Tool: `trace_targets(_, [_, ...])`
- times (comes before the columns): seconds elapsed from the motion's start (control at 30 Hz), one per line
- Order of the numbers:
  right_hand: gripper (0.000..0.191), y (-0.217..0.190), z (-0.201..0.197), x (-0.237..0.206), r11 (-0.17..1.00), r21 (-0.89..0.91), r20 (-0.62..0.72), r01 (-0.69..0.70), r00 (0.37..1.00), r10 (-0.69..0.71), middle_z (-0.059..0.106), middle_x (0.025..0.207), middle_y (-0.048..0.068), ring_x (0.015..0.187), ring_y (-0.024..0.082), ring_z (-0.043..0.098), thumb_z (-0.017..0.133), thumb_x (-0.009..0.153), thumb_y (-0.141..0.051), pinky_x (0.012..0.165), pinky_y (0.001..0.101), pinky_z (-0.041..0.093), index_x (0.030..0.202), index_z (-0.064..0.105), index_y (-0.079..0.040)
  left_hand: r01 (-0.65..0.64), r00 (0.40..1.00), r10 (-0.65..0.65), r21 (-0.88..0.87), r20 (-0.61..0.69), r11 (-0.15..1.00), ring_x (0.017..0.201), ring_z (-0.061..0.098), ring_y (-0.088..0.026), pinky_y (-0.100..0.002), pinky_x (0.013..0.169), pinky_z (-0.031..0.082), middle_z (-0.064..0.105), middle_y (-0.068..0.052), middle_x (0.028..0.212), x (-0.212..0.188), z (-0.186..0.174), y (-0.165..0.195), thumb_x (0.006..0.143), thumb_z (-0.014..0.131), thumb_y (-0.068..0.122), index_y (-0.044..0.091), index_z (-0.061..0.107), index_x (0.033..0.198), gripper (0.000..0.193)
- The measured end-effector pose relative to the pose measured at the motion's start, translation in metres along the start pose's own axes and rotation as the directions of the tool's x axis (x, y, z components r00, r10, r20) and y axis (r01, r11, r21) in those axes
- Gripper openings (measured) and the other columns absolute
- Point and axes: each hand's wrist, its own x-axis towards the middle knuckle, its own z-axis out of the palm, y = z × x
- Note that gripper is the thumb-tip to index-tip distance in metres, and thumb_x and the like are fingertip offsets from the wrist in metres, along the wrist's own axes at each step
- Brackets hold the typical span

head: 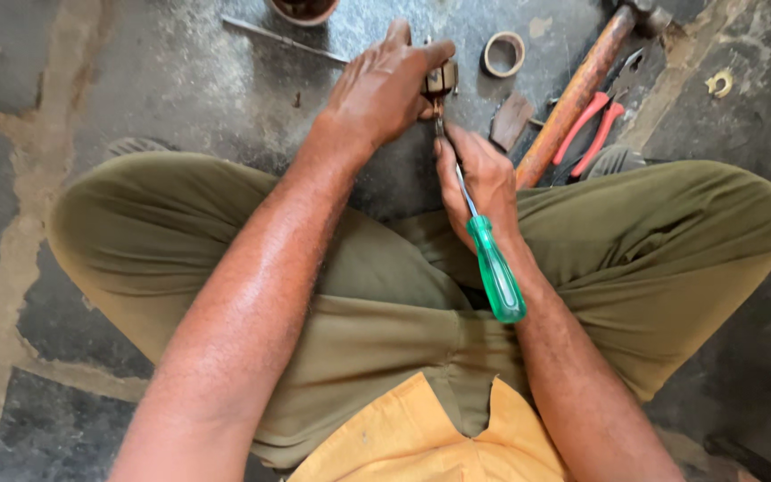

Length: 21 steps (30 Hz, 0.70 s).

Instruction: The person sits on the floor and uses a screwdriver to tighten screws on a small metal electrical component. Another person briefly enters the frame to hand over a wire, which the recorder then connects to the component.

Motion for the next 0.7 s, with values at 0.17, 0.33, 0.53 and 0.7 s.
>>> trace_targets(0.17, [0.023,-0.0002,-0.0031,-0.0003,0.999,0.042,0.001,-0.006,1.000,0.006,0.067,0.098,0.026,0.091,0.045,0.068,0.062,0.105,-0.010,0.078,0.0476,0.053,0.124,0.065,0.002,-0.028,0.999,0.028,-0.002,-0.042,1.000,0.109,0.063,-0.045,-0.052,0.091,0.051,0.061,-0.023,0.116,-0.0001,0.0009,0.0000,0.074,0.087,0.016,0.020,0.066,0.134,0.063])
trace_targets(0.33, [0.021,-0.0017,-0.0032,0.0010,0.999,0.044,-0.015,0.022,1.000,-0.022,0.068,0.099,0.025,0.091,0.045,0.068,0.062,0.105,-0.010,0.078,0.0477,0.053,0.122,0.065,0.001,-0.076,0.992,0.077,0.020,-0.098,0.997,0.107,0.063,-0.046,-0.054,0.088,0.051,0.061,-0.024,0.115,-0.0015,0.0021,-0.0016,0.072,0.088,0.016,0.018,0.067,0.132,0.063])
trace_targets(0.53, [0.023,-0.0065,-0.0016,0.0013,0.999,0.033,0.002,-0.036,0.999,0.036,0.067,0.096,0.025,0.089,0.045,0.067,0.062,0.103,-0.009,0.076,0.0489,0.052,0.123,0.067,0.000,-0.056,0.997,0.057,0.015,-0.054,0.998,0.109,0.063,-0.046,-0.053,0.091,0.051,0.061,-0.024,0.115,-0.0017,0.0022,-0.0029,0.075,0.087,0.015,0.019,0.067,0.131,0.060])
trace_targets(0.7, [0.019,-0.0082,-0.0014,0.0028,0.999,0.037,-0.011,-0.002,1.000,0.003,0.068,0.098,0.026,0.091,0.046,0.068,0.062,0.105,-0.009,0.078,0.0481,0.053,0.120,0.065,0.001,-0.056,0.997,0.056,-0.004,-0.051,0.998,0.109,0.063,-0.047,-0.053,0.089,0.051,0.061,-0.025,0.118,-0.0022,-0.0003,-0.0024,0.074,0.084,0.009,0.017,0.067,0.131,0.060])
